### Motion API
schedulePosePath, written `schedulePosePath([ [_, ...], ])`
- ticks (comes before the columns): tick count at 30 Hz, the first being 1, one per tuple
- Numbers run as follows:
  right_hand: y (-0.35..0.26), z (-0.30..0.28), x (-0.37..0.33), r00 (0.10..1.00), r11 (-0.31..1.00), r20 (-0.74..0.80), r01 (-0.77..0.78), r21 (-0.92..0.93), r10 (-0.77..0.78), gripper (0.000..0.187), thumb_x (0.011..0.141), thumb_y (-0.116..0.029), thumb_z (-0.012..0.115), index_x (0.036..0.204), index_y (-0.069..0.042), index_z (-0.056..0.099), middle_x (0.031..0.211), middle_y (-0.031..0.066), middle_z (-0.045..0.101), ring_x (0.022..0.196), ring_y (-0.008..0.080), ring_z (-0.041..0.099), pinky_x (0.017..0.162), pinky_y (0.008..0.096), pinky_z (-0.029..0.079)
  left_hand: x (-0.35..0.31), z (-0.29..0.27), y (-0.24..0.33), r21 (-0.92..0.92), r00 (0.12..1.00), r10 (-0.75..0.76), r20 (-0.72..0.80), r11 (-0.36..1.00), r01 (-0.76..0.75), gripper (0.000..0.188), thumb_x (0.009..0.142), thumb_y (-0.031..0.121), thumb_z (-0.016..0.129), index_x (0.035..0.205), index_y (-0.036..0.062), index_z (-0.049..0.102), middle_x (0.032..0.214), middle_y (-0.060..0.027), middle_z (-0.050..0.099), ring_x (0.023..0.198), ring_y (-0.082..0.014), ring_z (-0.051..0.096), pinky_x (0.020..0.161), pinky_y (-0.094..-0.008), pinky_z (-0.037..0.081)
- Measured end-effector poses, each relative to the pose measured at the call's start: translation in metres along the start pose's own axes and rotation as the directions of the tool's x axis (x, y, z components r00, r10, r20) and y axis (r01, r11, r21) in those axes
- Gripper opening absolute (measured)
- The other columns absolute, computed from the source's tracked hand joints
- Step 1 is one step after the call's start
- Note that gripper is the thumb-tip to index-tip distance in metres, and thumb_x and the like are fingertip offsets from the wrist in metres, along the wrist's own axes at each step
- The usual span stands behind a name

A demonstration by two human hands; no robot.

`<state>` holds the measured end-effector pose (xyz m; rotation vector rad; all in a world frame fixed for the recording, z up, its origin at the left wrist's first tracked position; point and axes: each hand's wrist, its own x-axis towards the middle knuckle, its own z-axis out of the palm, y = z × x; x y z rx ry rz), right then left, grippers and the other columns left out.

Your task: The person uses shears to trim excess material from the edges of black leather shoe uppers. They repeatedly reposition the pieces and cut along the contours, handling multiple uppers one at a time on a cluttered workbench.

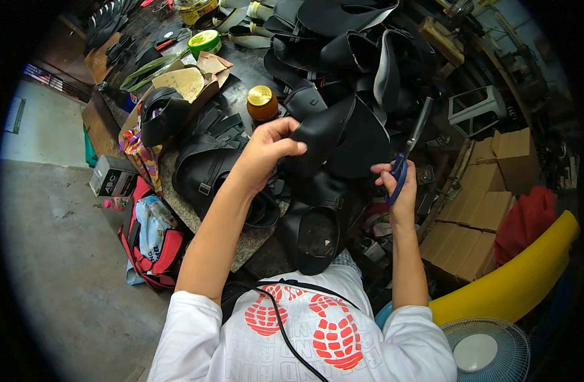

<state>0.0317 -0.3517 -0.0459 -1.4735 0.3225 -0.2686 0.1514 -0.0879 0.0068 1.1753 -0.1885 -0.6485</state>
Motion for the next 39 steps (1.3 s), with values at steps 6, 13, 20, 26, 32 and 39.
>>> schedulePosePath([
  [6,-0.011,0.003,0.003,0.931,0.975,0.29,-0.203,-0.088,0.22,0.014,0.093,-0.012,0.061,0.1,-0.002,0.053,0.075,0.0062,0.063,0.067,0.0118,0.061,0.063,0.0237,0.049,0.003,0.001,-0.005,0.024,0.991,-0.104,-0.081,0.994,0.106,0.03,0.09,0.02,0.067,0.112,0.001,0.06,0.095,-0.0022,0.067,0.082,-0.0073,0.064,0.075,-0.0206,0.05],
  [13,-0.035,-0.019,0.038,0.86,0.931,0.373,-0.269,-0.248,0.348,0.038,0.094,-0.043,0.06,0.095,-0.006,0.052,0.068,0.0083,0.064,0.058,0.0126,0.061,0.053,0.0239,0.049,-0.002,-0.002,0.007,-0.112,0.993,0.039,-0.114,0.992,-0.052,0.03,0.09,0.009,0.063,0.116,-0.0063,0.059,0.1,-0.0094,0.07,0.084,-0.0108,0.067,0.078,-0.0234,0.054],
  [20,-0.068,-0.03,0.089,0.719,0.844,0.489,-0.26,-0.47,0.494,0.035,0.092,-0.041,0.065,0.088,-0.009,0.053,0.06,0.0015,0.059,0.049,0.0104,0.059,0.045,0.0239,0.046,-0.004,-0.014,0.002,-0.144,0.991,0.001,-0.134,0.989,-0.021,0.029,0.089,0.007,0.062,0.115,-0.0061,0.06,0.098,-0.0098,0.07,0.082,-0.0115,0.068,0.076,-0.0232,0.055],
  [26,-0.096,-0.029,0.122,0.669,0.729,0.46,-0.182,-0.66,0.584,0.038,0.086,-0.045,0.071,0.079,-0.011,0.053,0.057,-0.0013,0.056,0.048,0.0078,0.057,0.044,0.0215,0.046,-0.011,-0.021,0.001,-0.15,0.993,-0.06,-0.105,0.988,0.044,0.034,0.088,0.007,0.063,0.119,-0.0062,0.057,0.099,-0.0107,0.07,0.081,-0.0123,0.069,0.076,-0.0248,0.057],
  [32,-0.092,-0.032,0.13,0.67,0.75,0.497,-0.138,-0.647,0.552,0.035,0.088,-0.04,0.069,0.079,-0.01,0.055,0.057,-0.0009,0.056,0.047,0.008,0.058,0.045,0.0219,0.046,-0.014,-0.014,-0.003,-0.141,0.993,0.001,-0.12,0.99,-0.017,0.031,0.089,0.009,0.063,0.116,-0.0048,0.058,0.097,-0.0095,0.069,0.08,-0.0107,0.068,0.074,-0.0238,0.056],
  [39,-0.09,-0.036,0.126,0.676,0.748,0.497,-0.123,-0.652,0.544,0.033,0.088,-0.038,0.069,0.079,-0.01,0.055,0.057,-0.0025,0.055,0.047,0.0064,0.056,0.045,0.0207,0.045,-0.015,-0.014,-0.004,-0.135,0.994,-0.01,-0.11,0.991,-0.005,0.032,0.089,0.01,0.063,0.117,-0.0049,0.059,0.097,-0.0092,0.069,0.081,-0.0104,0.068,0.075,-0.0231,0.055],
])
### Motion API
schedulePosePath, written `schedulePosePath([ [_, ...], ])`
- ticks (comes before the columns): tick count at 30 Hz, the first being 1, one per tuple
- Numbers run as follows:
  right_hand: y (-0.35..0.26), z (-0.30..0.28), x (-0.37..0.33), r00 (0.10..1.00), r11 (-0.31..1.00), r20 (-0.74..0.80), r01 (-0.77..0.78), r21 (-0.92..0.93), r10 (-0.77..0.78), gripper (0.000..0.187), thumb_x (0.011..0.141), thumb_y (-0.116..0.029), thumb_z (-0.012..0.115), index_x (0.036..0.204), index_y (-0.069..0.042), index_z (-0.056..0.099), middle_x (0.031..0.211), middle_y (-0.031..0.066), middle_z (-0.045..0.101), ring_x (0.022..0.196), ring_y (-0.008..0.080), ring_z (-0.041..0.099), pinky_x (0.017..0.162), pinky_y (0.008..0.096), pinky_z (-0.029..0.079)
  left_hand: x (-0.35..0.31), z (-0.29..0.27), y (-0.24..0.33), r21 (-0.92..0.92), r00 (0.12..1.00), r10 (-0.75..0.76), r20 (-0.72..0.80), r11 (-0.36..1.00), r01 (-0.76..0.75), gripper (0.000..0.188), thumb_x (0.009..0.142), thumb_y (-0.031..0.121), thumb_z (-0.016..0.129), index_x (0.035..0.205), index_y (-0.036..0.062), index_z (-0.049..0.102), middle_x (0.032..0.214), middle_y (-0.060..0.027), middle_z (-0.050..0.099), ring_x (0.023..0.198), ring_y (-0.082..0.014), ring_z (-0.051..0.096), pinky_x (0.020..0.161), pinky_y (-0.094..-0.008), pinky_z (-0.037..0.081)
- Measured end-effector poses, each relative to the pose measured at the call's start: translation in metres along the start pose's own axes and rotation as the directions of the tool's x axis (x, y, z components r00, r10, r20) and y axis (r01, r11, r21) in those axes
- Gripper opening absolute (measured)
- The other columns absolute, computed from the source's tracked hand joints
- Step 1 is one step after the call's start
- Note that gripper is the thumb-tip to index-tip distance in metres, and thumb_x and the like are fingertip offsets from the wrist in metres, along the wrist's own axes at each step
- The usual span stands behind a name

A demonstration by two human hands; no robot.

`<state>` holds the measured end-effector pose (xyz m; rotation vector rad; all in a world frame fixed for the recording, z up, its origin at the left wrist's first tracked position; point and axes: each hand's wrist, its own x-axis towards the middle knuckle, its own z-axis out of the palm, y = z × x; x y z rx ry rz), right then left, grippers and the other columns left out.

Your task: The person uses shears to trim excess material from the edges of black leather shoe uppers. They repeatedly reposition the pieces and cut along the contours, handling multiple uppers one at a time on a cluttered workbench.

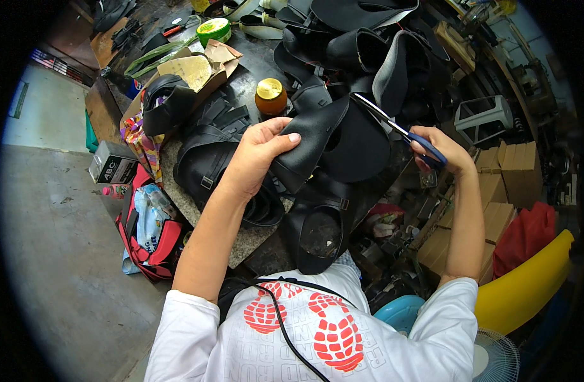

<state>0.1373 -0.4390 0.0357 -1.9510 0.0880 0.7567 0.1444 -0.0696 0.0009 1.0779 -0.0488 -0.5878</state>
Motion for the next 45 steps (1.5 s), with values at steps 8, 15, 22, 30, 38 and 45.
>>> schedulePosePath([
  [8,0.001,0.014,0.003,0.996,0.999,-0.091,0.015,-0.038,-0.018,0.032,0.084,-0.034,0.075,0.086,-0.009,0.055,0.058,-0.0033,0.054,0.048,0.0042,0.054,0.045,0.0182,0.042,-0.002,0.003,-0.003,0.039,1.0,0.003,-0.027,0.999,-0.002,0.031,0.09,0.007,0.062,0.118,-0.0064,0.058,0.101,-0.0101,0.069,0.084,-0.0116,0.068,0.077,-0.0244,0.055],
  [15,0.01,0.019,-0.007,0.996,1.0,-0.086,-0.013,-0.021,0.011,0.033,0.084,-0.034,0.075,0.088,-0.008,0.055,0.059,-0.0026,0.055,0.049,0.0049,0.055,0.045,0.0189,0.042,-0.004,0.011,-0.007,0.159,0.999,0.035,-0.033,0.987,-0.029,0.034,0.091,0.01,0.062,0.12,-0.0071,0.057,0.103,-0.0091,0.068,0.087,-0.0107,0.066,0.08,-0.0239,0.053],
  [22,0.013,0.027,-0.007,0.993,1.0,-0.116,-0.003,0.018,0.005,0.029,0.085,-0.029,0.074,0.088,-0.008,0.056,0.059,-0.0023,0.056,0.049,0.0051,0.055,0.045,0.0191,0.042,-0.006,0.012,-0.011,0.179,0.997,0.044,-0.062,0.983,-0.032,0.034,0.091,0.01,0.061,0.12,-0.0073,0.057,0.103,-0.009,0.068,0.088,-0.0108,0.065,0.08,-0.0236,0.053],
  [30,0.014,0.029,-0.007,0.993,0.997,-0.115,-0.009,0.082,0.019,0.026,0.085,-0.026,0.074,0.088,-0.007,0.056,0.059,-0.0029,0.056,0.047,0.0054,0.053,0.044,0.0191,0.04,-0.006,0.016,-0.014,0.193,0.997,0.044,-0.056,0.981,-0.033,0.031,0.091,0.007,0.059,0.118,-0.0082,0.059,0.101,-0.0103,0.069,0.087,-0.0115,0.065,0.078,-0.0249,0.053],
  [38,0.019,0.039,-0.006,0.99,0.992,-0.138,0.05,0.113,-0.035,0.027,0.087,-0.028,0.073,0.087,-0.008,0.056,0.059,-0.0027,0.055,0.047,0.0059,0.053,0.044,0.0202,0.041,-0.008,0.021,-0.024,0.346,0.996,0.085,-0.034,0.936,-0.068,0.03,0.092,0.008,0.059,0.117,-0.0071,0.06,0.098,-0.0096,0.07,0.088,-0.011,0.065,0.079,-0.0256,0.052],
  [45,0.028,0.055,-0.009,0.99,0.98,-0.141,0.04,0.195,-0.012,0.025,0.091,-0.029,0.068,0.088,-0.008,0.054,0.058,-0.0016,0.055,0.046,0.0071,0.054,0.043,0.0202,0.041,-0.013,0.027,-0.036,0.428,0.981,0.196,-0.008,0.887,-0.173,0.028,0.092,0.008,0.06,0.117,-0.006,0.059,0.101,-0.0085,0.069,0.09,-0.0107,0.063,0.081,-0.0252,0.051],
])
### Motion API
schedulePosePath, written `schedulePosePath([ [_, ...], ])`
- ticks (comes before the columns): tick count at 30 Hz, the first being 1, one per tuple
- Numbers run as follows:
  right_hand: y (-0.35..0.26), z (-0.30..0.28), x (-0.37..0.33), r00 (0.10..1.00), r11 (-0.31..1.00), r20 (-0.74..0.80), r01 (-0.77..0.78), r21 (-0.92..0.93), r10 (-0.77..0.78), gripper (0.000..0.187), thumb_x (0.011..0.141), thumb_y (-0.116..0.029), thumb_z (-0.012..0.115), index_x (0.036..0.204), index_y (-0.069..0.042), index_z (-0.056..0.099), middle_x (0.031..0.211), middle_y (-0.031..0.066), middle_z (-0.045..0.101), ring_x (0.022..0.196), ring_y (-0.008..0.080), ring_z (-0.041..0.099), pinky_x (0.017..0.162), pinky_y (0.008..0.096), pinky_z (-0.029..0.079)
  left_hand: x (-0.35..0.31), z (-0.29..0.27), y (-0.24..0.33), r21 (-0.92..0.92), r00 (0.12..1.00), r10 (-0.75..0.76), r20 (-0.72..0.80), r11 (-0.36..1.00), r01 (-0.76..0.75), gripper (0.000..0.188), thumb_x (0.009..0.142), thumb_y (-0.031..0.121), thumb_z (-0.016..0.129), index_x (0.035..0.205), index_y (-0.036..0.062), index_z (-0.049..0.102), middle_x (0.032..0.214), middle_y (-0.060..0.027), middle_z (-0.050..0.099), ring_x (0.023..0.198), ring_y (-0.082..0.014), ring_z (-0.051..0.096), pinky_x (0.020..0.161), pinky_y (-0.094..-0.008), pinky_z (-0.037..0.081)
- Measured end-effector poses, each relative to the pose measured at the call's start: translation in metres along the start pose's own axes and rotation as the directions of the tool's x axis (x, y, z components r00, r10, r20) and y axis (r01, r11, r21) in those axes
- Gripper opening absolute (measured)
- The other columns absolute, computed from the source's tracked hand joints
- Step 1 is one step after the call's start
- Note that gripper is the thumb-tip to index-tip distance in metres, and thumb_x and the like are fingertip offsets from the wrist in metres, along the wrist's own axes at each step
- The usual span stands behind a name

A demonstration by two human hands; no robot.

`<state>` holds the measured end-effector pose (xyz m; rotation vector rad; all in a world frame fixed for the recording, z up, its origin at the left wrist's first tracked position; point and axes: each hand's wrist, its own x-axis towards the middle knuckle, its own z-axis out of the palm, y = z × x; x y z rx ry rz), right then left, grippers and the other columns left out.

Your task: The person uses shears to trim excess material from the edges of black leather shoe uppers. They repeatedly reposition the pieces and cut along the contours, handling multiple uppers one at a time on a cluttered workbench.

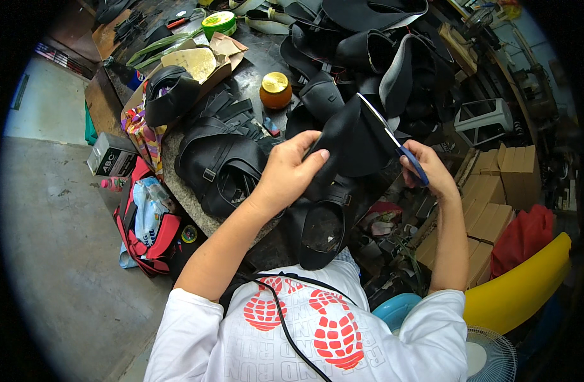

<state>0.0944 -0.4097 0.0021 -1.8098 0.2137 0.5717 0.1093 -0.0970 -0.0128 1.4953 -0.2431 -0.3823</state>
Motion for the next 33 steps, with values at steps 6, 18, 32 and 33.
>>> schedulePosePath([
  [6,0.017,0.032,-0.008,0.994,0.98,-0.045,0.104,0.172,-0.098,0.031,0.096,-0.037,0.059,0.094,-0.007,0.052,0.062,0.0038,0.059,0.052,0.0109,0.057,0.048,0.0229,0.045,-0.015,0.016,-0.004,-0.099,0.995,0.081,-0.065,0.991,-0.087,0.028,0.094,0.013,0.06,0.117,-0.003,0.057,0.097,-0.0137,0.068,0.089,-0.0152,0.067,0.08,-0.0284,0.051],
  [18,0.031,0.124,-0.051,0.934,0.744,-0.16,0.351,0.569,-0.319,0.052,0.093,-0.054,0.057,0.106,-0.004,0.051,0.077,0.01,0.064,0.068,0.0159,0.063,0.064,0.0257,0.049,-0.027,-0.03,0.008,-0.716,0.979,0.063,-0.195,0.673,-0.186,0.028,0.097,0.015,0.059,0.122,0.0043,0.053,0.112,-0.008,0.064,0.102,-0.0164,0.063,0.093,-0.0331,0.051],
  [32,0.076,0.181,-0.058,0.988,0.679,0.151,-0.093,0.729,-0.027,0.059,0.098,-0.061,0.038,0.106,-0.005,0.054,0.081,0.0118,0.068,0.071,0.0207,0.067,0.069,0.0319,0.053,-0.025,-0.014,0.029,-0.773,0.954,0.164,-0.249,0.56,-0.298,0.056,0.095,-0.002,0.047,0.146,0.0115,0.03,0.143,-0.0106,0.044,0.132,-0.0263,0.045,0.113,-0.0457,0.034],
  [33,0.077,0.183,-0.054,0.99,0.675,0.137,-0.087,0.732,-0.02,0.059,0.098,-0.061,0.038,0.106,-0.005,0.054,0.081,0.012,0.068,0.071,0.0207,0.067,0.069,0.0319,0.053,-0.026,-0.013,0.028,-0.774,0.954,0.157,-0.254,0.559,-0.298,0.056,0.095,-0.002,0.047,0.146,0.0119,0.03,0.143,-0.0108,0.044,0.132,-0.0264,0.045,0.113,-0.0462,0.033],
])
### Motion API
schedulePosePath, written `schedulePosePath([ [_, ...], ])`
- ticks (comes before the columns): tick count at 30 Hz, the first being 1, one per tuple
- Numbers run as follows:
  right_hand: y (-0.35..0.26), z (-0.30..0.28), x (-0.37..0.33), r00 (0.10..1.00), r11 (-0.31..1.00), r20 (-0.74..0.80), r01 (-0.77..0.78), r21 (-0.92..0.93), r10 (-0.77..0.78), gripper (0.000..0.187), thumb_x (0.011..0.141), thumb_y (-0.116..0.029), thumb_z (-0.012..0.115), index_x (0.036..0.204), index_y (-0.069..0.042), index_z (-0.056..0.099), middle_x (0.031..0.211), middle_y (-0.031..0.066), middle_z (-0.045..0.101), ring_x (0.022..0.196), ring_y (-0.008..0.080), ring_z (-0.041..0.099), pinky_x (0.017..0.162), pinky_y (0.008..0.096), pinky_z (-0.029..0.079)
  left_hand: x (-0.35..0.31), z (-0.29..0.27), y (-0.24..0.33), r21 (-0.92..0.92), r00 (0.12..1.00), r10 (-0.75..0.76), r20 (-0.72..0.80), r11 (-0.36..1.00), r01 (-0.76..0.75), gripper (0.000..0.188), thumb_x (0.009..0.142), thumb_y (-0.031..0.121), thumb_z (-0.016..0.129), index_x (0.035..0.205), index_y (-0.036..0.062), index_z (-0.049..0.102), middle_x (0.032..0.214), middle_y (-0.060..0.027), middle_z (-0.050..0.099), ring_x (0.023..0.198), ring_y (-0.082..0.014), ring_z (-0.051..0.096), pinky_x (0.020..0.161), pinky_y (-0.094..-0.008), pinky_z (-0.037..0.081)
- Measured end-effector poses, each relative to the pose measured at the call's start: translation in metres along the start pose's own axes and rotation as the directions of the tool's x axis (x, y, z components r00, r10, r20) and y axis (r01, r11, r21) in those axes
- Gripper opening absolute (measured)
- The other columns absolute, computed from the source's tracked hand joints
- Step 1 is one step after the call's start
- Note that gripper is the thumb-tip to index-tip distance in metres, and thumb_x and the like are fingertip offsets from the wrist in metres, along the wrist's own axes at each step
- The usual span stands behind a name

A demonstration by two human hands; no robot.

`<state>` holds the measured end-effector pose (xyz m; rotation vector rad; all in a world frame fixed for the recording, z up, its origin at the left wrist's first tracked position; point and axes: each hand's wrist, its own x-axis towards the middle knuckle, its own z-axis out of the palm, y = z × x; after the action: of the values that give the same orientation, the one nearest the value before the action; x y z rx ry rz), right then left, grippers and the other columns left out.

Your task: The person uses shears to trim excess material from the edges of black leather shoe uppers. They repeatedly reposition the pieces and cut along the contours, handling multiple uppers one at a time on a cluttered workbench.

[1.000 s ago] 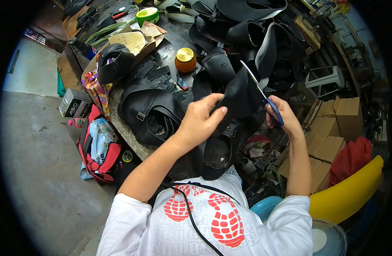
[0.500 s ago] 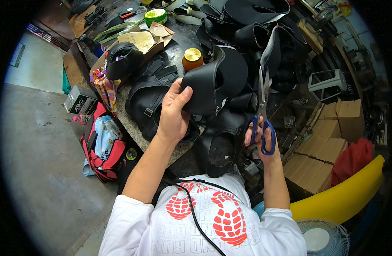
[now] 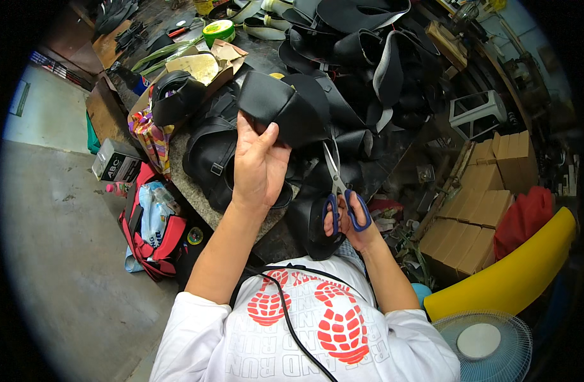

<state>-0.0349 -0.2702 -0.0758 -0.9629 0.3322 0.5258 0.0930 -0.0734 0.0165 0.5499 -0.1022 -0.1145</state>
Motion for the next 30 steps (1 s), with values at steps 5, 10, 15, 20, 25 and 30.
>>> schedulePosePath([
  [5,0.0,0.008,0.005,0.996,0.996,-0.057,0.078,0.04,-0.075,0.057,0.098,-0.059,0.041,0.104,-0.003,0.054,0.08,0.0127,0.068,0.069,0.0201,0.066,0.064,0.0306,0.054,-0.01,-0.007,0.001,-0.029,1.0,0.004,-0.018,1.0,-0.005,0.057,0.093,-0.002,0.048,0.146,0.0144,0.031,0.143,-0.0111,0.044,0.133,-0.0272,0.044,0.113,-0.0487,0.033],
  [10,0.0,0.016,0.0,0.997,0.994,-0.049,0.06,-0.095,-0.065,0.058,0.097,-0.06,0.043,0.103,-0.003,0.055,0.076,0.0128,0.067,0.065,0.0198,0.065,0.062,0.0297,0.052,-0.017,-0.015,0.005,-0.134,0.998,-0.035,-0.059,0.991,0.027,0.061,0.09,-0.002,0.05,0.145,0.0172,0.034,0.143,-0.0096,0.045,0.133,-0.0276,0.045,0.112,-0.0492,0.034],
  [15,0.0,0.015,0.002,0.996,0.992,0.004,0.09,0.093,-0.091,0.059,0.096,-0.061,0.044,0.103,-0.003,0.055,0.075,0.0122,0.067,0.064,0.0201,0.065,0.06,0.0293,0.052,-0.038,-0.017,-0.003,0.031,0.998,-0.035,0.048,0.999,0.033,0.065,0.084,-0.006,0.052,0.143,0.0188,0.039,0.141,-0.0068,0.048,0.131,-0.0267,0.046,0.111,-0.0451,0.037],
  [20,0.004,0.023,0.003,0.973,0.954,-0.039,0.23,0.192,-0.226,0.061,0.094,-0.064,0.045,0.103,-0.004,0.055,0.073,0.0117,0.065,0.062,0.0206,0.062,0.059,0.0286,0.05,-0.064,-0.03,-0.015,0.081,0.999,0.011,-0.03,0.997,-0.009,0.065,0.079,-0.014,0.056,0.137,0.0131,0.044,0.136,-0.0066,0.05,0.129,-0.0217,0.047,0.113,-0.0384,0.033],
  [25,0.005,0.027,0.004,0.973,0.914,-0.096,0.232,0.334,-0.212,0.069,0.089,-0.072,0.044,0.103,-0.005,0.054,0.061,0.0086,0.054,0.054,0.0178,0.05,0.054,0.0264,0.041,-0.089,-0.042,-0.016,0.104,0.989,-0.148,-0.01,0.983,0.148,0.051,0.074,-0.021,0.051,0.115,0.0085,0.054,0.118,-0.0107,0.063,0.119,-0.0232,0.057,0.111,-0.0395,0.035],
  [30,0.0,0.013,0.004,0.987,0.871,0.047,0.113,0.479,-0.154,0.071,0.086,-0.075,0.046,0.101,-0.006,0.054,0.058,0.0045,0.049,0.05,0.0149,0.044,0.053,0.0263,0.034,-0.088,-0.053,-0.002,0.135,0.995,-0.081,0.066,0.988,0.071,0.048,0.071,-0.022,0.049,0.107,0.0083,0.055,0.105,-0.0128,0.068,0.112,-0.0241,0.061,0.12,-0.0509,0.02],
])
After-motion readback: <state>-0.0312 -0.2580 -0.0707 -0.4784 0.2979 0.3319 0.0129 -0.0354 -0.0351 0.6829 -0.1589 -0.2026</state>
